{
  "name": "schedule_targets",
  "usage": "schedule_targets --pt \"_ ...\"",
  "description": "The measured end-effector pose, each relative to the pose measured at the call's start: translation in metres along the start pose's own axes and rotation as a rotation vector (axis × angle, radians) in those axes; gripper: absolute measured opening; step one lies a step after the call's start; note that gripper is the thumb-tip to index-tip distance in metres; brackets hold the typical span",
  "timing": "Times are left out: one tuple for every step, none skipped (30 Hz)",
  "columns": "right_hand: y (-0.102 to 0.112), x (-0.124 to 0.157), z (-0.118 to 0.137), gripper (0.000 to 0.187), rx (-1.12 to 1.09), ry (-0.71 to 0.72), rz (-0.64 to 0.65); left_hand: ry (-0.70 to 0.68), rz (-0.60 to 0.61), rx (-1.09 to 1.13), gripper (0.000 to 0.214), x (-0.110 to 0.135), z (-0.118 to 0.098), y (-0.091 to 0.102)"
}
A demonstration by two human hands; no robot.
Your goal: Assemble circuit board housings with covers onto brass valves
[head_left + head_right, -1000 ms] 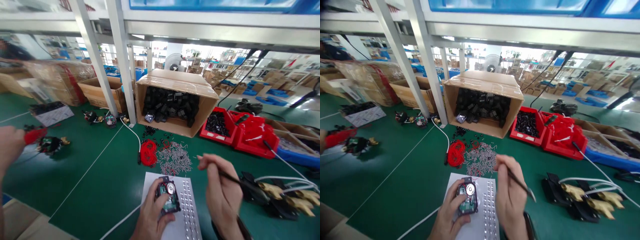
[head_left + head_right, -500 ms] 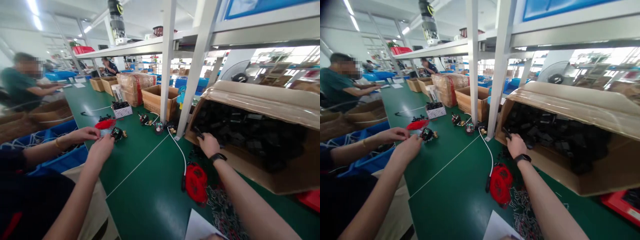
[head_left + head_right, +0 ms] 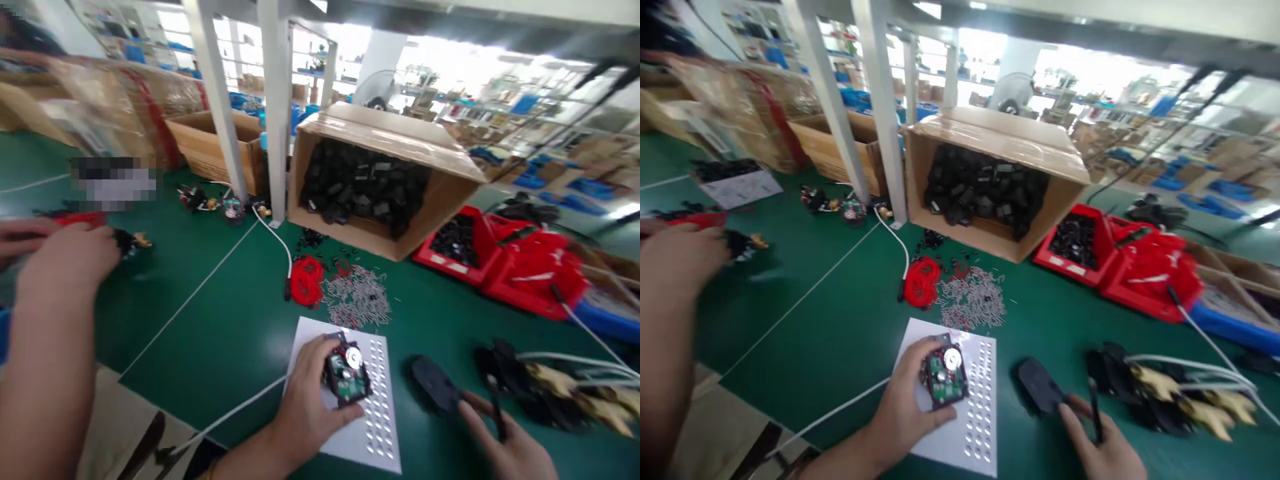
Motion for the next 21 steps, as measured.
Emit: schedule_targets --pt "0.005 0.006 0.007 0.062 0.076 0.017 0.000 0.024 0.001 0.011 0.078 -0.001 0.002 0.001" --pt "0.005 0.010 0.019 0.070 0.123 0.062 0.022 0.046 0.001 0.029 0.077 -0.002 0.004 0.002" --pt "0.001 0.012 0.032 0.075 0.146 0.116 0.072 0.071 -0.003 0.049 0.078 -0.004 0.006 0.002" --pt "-0.005 0.014 0.045 0.076 0.168 0.166 0.136 0.096 -0.004 0.067 0.077 -0.005 0.008 0.003" --pt "-0.011 0.016 0.055 0.074 0.194 0.203 0.197 0.120 -0.004 0.087 0.075 -0.007 0.008 0.003" --pt "-0.015 0.015 0.062 0.069 0.215 0.224 0.235 0.140 0.003 0.113 0.072 -0.008 0.007 0.003" --pt "-0.016 0.013 0.067 0.065 0.212 0.226 0.251 0.157 0.014 0.143 0.069 -0.008 0.005 0.002" --pt "-0.016 0.011 0.071 0.062 0.164 0.208 0.267 0.174 0.027 0.169 0.065 -0.009 0.002 0.002" --pt "-0.016 0.010 0.074 0.059 0.050 0.158 0.297 0.182 0.032 0.179 0.062 -0.009 -0.002 0.003" --pt "-0.019 0.012 0.075 0.057 -0.130 0.070 0.351 0.174 0.030 0.156 0.060 -0.010 -0.008 0.005" --pt "-0.025 0.017 0.077 0.056 -0.361 -0.053 0.439 0.142 0.025 0.097 0.060 -0.010 -0.015 0.008" --pt "-0.034 0.027 0.082 0.055 -0.619 -0.199 0.547 0.090 0.024 0.007 0.060 -0.009 -0.025 0.010" --pt "-0.044 0.039 0.090 0.053 -0.870 -0.351 0.652 0.020 0.025 -0.097 0.060 -0.008 -0.035 0.010" --pt "-0.052 0.051 0.101 0.051 -1.084 -0.491 0.732 -0.065 0.036 -0.195 0.061 -0.006 -0.047 0.008" --pt "-0.059 0.062 0.111 0.049 -1.247 -0.604 0.772 -0.148 0.057 -0.274 0.063 -0.003 -0.058 0.004" --pt "-0.065 0.070 0.119 0.048 -1.356 -0.684 0.786 -0.213 0.084 -0.333 0.064 0.001 -0.066 -0.001" --pt "-0.070 0.077 0.126 0.048 -1.415 -0.735 0.776 -0.258 0.110 -0.376 0.066 0.005 -0.072 -0.006" --pt "-0.074 0.082 0.130 0.047 -1.432 -0.756 0.753 -0.285 0.133 -0.413 0.068 0.008 -0.075 -0.012" --pt "-0.077 0.085 0.133 0.045 -1.421 -0.744 0.734 -0.299 0.149 -0.446 0.071 0.010 -0.076 -0.016" --pt "-0.078 0.087 0.137 0.043 -1.394 -0.695 0.719 -0.304 0.159 -0.474 0.073 0.012 -0.077 -0.019" --pt "-0.075 0.086 0.142 0.039 -1.357 -0.615 0.707 -0.308 0.164 -0.496 0.075 0.012 -0.077 -0.021"
Point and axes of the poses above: each hand's wrist, its own x-axis away from the middle knuckle, its own y-axis out of the back of the hand, z = x × y, the point moved 10 cm from there along -x, towards the middle knuckle, and after that the axes turned 9 degrees about -z, right-handed, at the moved point
